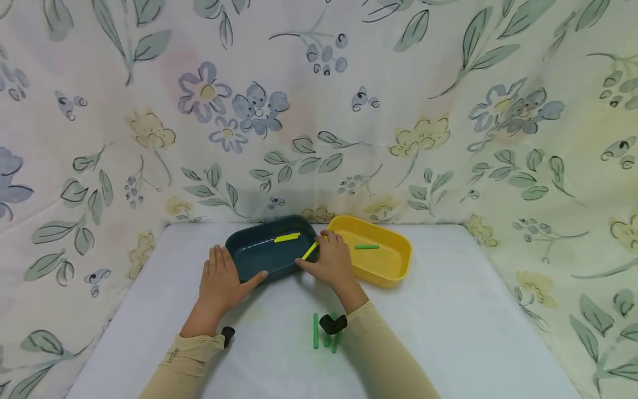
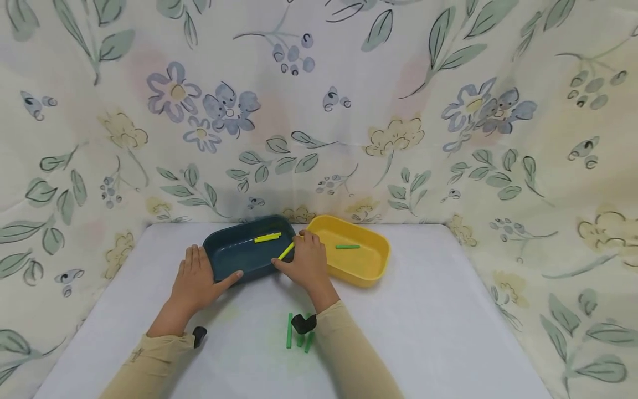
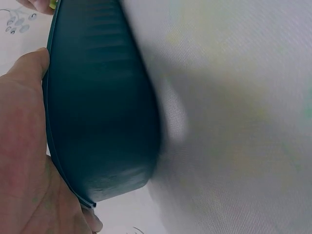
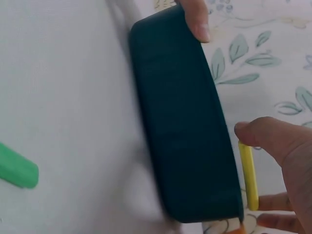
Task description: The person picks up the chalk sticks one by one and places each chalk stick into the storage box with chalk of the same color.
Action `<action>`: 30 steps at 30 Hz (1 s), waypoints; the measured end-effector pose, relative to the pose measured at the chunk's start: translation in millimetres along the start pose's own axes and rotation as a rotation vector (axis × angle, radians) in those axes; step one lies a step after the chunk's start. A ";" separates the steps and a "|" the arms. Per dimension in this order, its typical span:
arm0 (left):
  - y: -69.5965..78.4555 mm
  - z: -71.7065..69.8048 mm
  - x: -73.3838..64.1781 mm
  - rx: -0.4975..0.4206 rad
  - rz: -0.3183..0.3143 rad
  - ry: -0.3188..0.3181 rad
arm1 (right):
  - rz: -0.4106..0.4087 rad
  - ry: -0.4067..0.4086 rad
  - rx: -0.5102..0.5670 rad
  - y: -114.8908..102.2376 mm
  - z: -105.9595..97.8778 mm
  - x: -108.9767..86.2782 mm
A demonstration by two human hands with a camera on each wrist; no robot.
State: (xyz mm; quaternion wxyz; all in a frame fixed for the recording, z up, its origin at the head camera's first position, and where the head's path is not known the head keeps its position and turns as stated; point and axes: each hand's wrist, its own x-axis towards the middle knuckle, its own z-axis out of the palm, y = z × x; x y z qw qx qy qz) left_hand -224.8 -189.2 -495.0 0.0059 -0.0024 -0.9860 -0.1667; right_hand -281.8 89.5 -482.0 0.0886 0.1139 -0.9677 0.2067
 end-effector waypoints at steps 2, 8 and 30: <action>-0.4 1.0 0.2 0.004 0.002 0.005 | 0.011 -0.006 -0.005 -1.4 3.1 0.8; -0.5 2.0 0.9 0.009 0.005 0.007 | 0.020 -0.006 0.017 -5.8 6.0 2.8; 2.6 -1.2 0.1 -0.007 -0.011 -0.017 | 0.024 -0.023 -0.001 -9.5 9.5 3.1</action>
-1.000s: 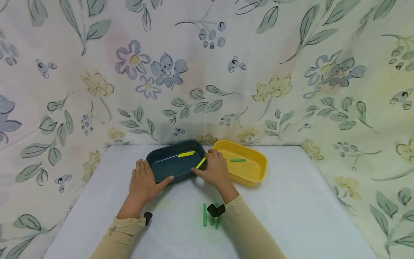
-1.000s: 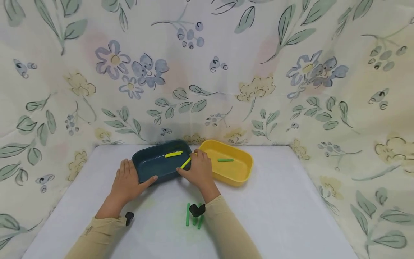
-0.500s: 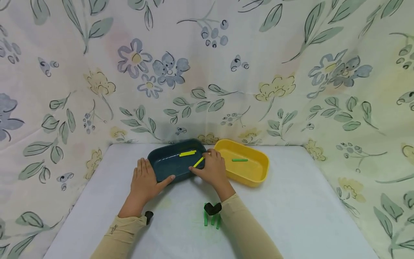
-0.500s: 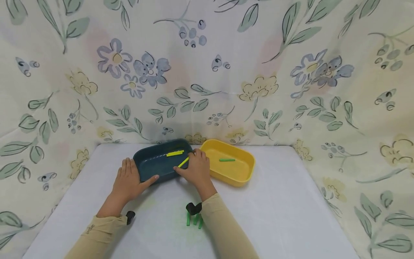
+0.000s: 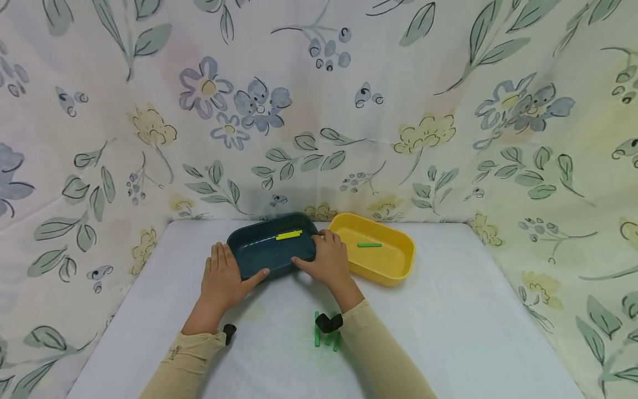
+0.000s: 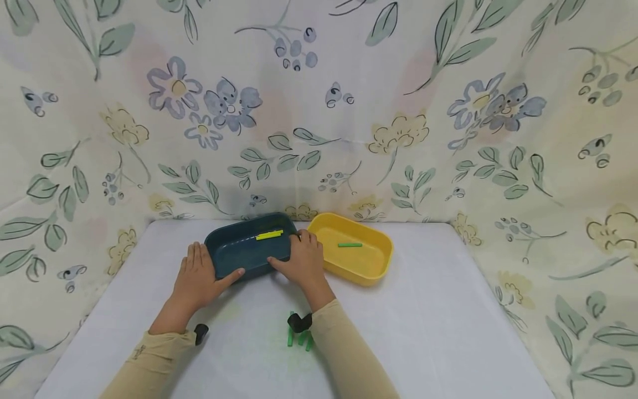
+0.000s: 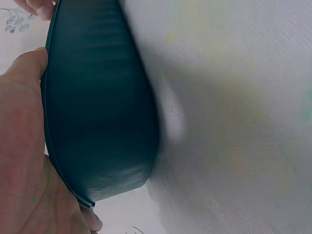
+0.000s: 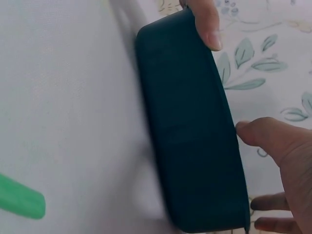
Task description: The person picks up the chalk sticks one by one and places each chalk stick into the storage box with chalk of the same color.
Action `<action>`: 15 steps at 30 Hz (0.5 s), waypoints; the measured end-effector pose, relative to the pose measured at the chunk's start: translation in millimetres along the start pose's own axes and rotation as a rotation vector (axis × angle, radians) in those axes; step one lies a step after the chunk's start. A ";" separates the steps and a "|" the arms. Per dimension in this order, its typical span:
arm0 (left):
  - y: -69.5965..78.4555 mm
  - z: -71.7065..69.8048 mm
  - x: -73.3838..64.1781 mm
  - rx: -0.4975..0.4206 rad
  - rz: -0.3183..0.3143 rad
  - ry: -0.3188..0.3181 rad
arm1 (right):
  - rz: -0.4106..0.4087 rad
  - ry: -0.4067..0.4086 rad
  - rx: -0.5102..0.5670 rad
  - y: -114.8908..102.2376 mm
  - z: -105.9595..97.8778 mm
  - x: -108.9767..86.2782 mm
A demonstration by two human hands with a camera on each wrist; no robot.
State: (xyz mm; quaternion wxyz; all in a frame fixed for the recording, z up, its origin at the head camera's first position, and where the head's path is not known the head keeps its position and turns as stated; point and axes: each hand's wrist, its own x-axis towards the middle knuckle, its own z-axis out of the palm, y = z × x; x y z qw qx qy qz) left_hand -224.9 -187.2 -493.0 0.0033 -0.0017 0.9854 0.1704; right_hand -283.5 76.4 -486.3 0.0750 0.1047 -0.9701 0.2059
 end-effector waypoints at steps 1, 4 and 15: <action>0.0 0.1 0.1 -0.001 0.000 -0.001 | -0.003 -0.005 -0.001 0.6 -1.6 -1.0; 0.3 -0.1 0.3 -0.003 0.001 0.002 | -0.022 0.004 -0.004 3.8 -7.4 -4.4; -0.1 1.9 -1.4 -0.042 0.000 0.013 | -0.079 0.070 0.026 27.5 -36.3 -23.0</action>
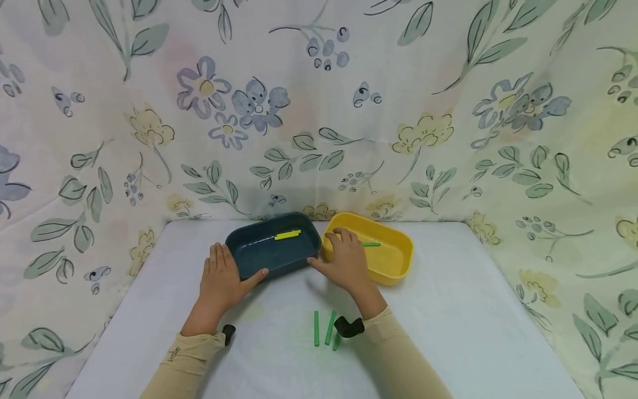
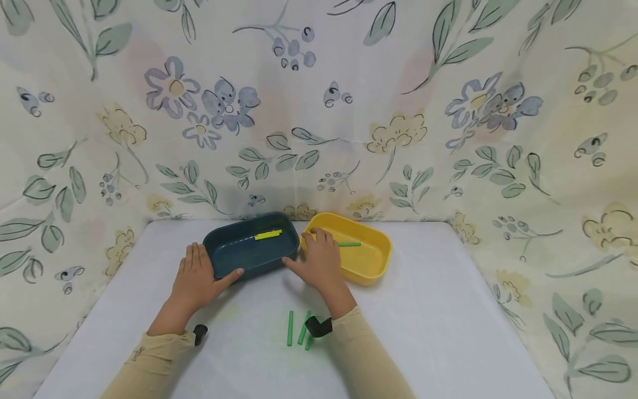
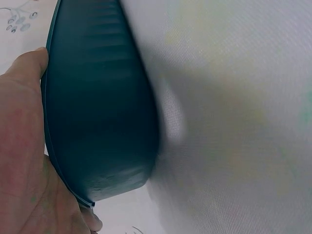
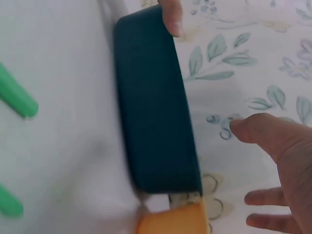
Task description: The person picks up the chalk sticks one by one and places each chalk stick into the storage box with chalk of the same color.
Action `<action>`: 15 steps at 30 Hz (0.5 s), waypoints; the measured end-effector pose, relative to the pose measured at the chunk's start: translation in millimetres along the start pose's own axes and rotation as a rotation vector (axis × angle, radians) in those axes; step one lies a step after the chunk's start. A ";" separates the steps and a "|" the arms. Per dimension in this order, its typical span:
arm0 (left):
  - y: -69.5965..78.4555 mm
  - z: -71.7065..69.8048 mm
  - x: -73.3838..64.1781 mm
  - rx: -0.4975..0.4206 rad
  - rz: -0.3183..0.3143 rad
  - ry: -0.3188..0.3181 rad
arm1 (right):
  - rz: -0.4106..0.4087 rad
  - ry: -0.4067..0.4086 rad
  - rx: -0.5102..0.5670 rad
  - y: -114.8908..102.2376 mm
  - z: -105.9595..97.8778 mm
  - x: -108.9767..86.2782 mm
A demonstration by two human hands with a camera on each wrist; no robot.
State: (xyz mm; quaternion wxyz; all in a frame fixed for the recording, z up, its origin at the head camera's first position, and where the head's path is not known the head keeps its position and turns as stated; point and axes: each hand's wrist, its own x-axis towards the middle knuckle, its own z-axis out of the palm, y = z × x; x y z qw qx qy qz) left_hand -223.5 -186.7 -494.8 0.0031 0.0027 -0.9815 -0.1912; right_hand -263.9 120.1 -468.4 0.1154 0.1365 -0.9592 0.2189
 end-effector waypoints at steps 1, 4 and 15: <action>0.0 -0.1 -0.2 -0.001 0.000 -0.001 | 0.002 -0.001 0.019 2.1 -2.9 -1.5; -0.1 0.0 -0.9 0.006 -0.004 -0.003 | 0.014 -0.021 0.076 8.5 -10.4 -6.5; -0.6 -2.1 0.4 0.017 0.003 -0.009 | 0.073 -0.055 0.083 36.3 -30.5 -25.8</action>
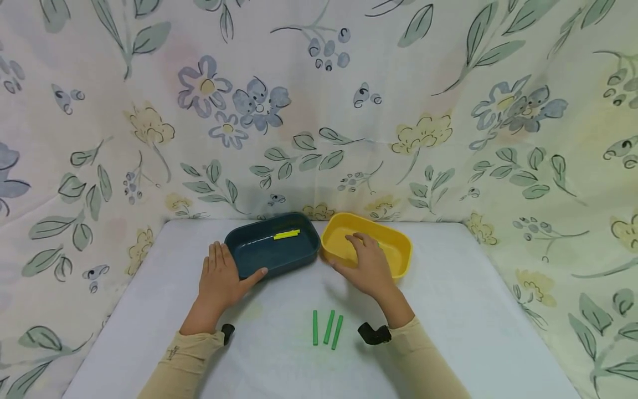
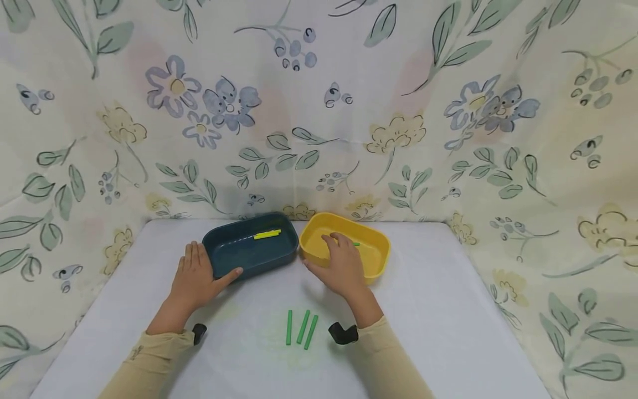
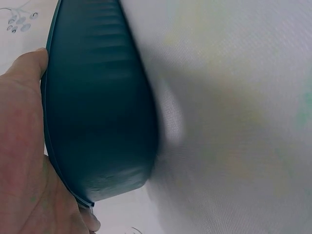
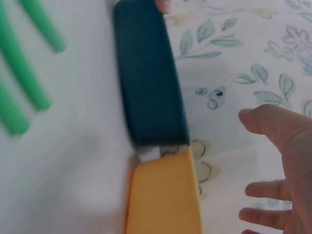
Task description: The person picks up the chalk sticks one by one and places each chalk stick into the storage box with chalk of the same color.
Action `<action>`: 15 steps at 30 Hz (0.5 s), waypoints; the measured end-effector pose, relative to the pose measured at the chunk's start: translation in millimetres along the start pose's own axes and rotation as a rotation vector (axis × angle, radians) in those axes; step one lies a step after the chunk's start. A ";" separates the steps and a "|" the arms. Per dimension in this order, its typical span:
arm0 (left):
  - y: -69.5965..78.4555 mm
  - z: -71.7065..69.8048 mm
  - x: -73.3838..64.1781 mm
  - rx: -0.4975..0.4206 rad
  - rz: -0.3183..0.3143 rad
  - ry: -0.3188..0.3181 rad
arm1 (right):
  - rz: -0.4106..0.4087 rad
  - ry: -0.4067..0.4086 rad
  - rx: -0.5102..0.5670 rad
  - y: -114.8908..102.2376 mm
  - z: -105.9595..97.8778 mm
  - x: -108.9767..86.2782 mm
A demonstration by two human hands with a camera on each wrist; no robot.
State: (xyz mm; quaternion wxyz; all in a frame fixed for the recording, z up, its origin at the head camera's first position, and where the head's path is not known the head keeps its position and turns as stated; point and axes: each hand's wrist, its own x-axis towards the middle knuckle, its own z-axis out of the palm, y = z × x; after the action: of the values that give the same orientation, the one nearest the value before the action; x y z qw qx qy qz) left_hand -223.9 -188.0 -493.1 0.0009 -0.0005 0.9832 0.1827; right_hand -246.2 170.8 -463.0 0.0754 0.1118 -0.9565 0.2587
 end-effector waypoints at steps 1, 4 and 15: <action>0.0 0.1 0.2 -0.001 0.001 0.000 | -0.004 0.001 0.003 2.8 -1.0 -1.7; -0.5 0.7 0.7 -0.003 0.003 -0.001 | -0.014 -0.011 0.002 12.0 -2.5 -7.1; -1.3 2.0 0.1 -0.020 0.012 0.020 | -0.004 -0.021 -0.030 39.5 -6.9 -27.2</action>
State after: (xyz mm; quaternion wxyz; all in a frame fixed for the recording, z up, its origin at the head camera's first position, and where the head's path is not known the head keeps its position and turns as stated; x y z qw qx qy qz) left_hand -224.0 -188.5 -495.5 -0.0101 0.0038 0.9813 0.1923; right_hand -229.4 212.3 -481.4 0.0677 0.1153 -0.9608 0.2429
